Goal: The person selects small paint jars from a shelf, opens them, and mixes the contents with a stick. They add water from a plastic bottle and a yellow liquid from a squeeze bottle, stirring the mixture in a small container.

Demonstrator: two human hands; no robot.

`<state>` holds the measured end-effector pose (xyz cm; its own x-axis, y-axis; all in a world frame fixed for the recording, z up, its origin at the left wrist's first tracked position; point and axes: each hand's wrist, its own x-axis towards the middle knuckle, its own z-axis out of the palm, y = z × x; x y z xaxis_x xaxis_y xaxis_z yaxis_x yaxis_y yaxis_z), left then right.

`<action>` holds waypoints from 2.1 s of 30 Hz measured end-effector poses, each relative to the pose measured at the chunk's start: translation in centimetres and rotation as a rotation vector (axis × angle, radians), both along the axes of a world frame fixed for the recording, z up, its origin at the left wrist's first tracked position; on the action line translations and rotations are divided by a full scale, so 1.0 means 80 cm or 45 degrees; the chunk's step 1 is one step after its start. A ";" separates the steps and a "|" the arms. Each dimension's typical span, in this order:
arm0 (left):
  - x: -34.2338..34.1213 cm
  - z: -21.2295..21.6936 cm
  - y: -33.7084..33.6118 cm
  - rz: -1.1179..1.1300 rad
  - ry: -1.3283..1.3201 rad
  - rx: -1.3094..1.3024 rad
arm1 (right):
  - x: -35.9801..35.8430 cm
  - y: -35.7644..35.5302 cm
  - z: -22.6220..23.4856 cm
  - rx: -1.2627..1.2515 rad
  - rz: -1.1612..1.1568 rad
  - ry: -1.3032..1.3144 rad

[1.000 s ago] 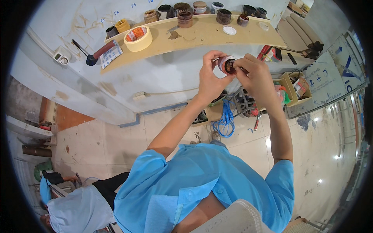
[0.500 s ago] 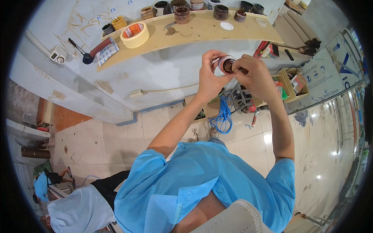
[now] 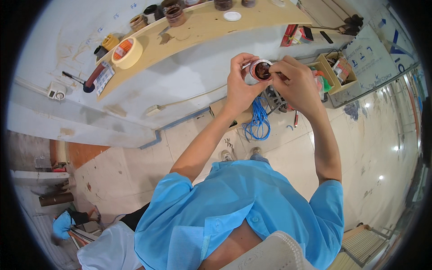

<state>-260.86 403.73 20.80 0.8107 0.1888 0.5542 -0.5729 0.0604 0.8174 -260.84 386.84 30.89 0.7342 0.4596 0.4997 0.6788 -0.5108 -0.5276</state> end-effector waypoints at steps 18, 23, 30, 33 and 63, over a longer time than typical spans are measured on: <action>0.042 -0.071 -0.480 -0.654 0.161 0.333 | -0.052 -0.486 -0.111 -0.086 -0.662 -0.087; 0.017 -0.140 -0.607 -0.931 0.331 0.465 | -0.105 -0.609 -0.175 -0.205 -0.826 0.206; 0.026 -0.214 -0.769 -1.271 0.667 0.679 | -0.147 -0.759 -0.262 -0.133 -0.971 0.453; 0.048 -0.232 -0.874 -1.237 0.670 0.705 | -0.128 -0.863 -0.279 0.056 -1.071 0.303; 0.271 -0.200 -1.958 -1.405 0.695 0.537 | -0.062 -1.992 -0.538 1.110 -1.818 1.021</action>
<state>-239.21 247.05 4.76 0.5637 -0.8249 -0.0413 0.0239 -0.0338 0.9991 -265.78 227.52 -12.15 0.4363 -0.8087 -0.3945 -0.4834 0.1591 -0.8608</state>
